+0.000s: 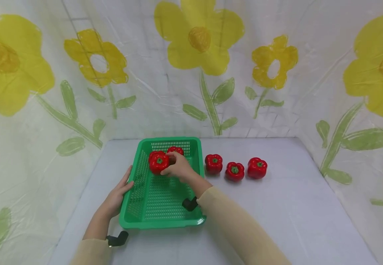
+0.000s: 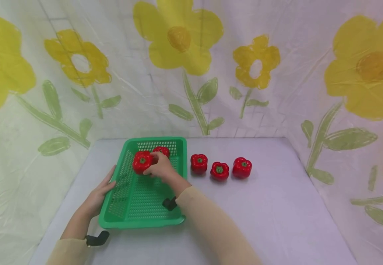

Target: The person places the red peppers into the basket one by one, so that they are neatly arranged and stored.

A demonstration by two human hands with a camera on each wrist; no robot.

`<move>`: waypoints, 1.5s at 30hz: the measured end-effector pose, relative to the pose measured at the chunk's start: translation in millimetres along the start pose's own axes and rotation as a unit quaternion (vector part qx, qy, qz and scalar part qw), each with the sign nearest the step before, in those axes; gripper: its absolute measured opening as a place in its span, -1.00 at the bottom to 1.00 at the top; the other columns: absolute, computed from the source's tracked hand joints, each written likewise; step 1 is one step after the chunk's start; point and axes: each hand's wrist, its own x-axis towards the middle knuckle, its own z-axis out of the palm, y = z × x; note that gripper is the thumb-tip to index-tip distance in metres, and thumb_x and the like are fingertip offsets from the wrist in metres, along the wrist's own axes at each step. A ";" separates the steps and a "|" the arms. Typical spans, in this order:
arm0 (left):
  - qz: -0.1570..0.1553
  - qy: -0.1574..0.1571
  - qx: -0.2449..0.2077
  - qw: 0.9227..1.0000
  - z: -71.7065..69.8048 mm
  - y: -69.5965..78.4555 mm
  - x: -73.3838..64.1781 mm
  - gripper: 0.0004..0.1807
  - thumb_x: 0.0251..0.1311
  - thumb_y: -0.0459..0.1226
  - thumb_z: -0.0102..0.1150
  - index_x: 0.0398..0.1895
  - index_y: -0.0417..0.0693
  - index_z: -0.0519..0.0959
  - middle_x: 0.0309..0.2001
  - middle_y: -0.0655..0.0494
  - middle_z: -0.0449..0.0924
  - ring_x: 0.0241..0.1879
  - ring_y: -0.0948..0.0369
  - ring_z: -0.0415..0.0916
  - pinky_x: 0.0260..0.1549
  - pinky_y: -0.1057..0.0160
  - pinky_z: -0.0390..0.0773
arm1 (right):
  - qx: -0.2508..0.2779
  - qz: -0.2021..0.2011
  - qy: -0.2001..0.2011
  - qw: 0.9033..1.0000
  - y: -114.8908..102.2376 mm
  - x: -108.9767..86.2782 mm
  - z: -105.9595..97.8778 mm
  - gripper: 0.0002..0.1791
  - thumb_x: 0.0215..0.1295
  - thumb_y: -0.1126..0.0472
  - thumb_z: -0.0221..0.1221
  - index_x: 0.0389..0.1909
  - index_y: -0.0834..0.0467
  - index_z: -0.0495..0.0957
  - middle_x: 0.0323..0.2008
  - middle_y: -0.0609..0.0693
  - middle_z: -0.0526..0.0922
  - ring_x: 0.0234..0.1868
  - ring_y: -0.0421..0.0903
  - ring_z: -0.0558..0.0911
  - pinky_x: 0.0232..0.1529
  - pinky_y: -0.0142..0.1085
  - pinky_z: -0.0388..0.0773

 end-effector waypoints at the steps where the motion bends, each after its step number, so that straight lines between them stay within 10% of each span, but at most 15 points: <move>1: -0.002 0.000 -0.002 1.000 -0.3 0.2 -0.5 -0.32 0.62 0.00 -0.32 0.61 0.54 -0.35 0.65 0.05 -0.49 0.46 -0.32 0.10 0.10 0.00 0.62 | 0.002 0.004 -0.003 1.000 1.7 0.6 2.3 -0.20 0.05 0.45 0.45 0.36 0.10 0.41 0.25 0.14 0.50 0.15 0.08 0.56 -0.19 -0.18 0.75; 36: 0.003 -0.012 -0.014 1.000 0.5 1.0 -1.8 -0.34 0.63 0.01 -0.34 0.61 0.58 -0.34 0.65 -0.03 -0.41 0.36 -0.33 0.30 0.00 -0.05 0.67 | -0.077 0.037 0.022 0.996 25.1 15.4 49.8 -0.23 -0.03 0.49 0.47 0.23 0.12 0.39 0.09 0.13 0.52 -0.34 0.03 0.62 -0.27 -0.08 0.72; 45: 0.003 -0.013 -0.016 1.000 -0.5 0.4 -1.2 -0.33 0.63 -0.01 -0.33 0.61 0.58 -0.34 0.65 -0.03 -0.42 0.36 -0.32 0.30 0.01 -0.04 0.67 | -0.094 0.031 0.022 0.995 25.0 15.8 49.6 -0.22 -0.04 0.48 0.48 0.23 0.09 0.38 0.18 0.12 0.50 -0.02 0.02 0.53 -0.33 -0.20 0.67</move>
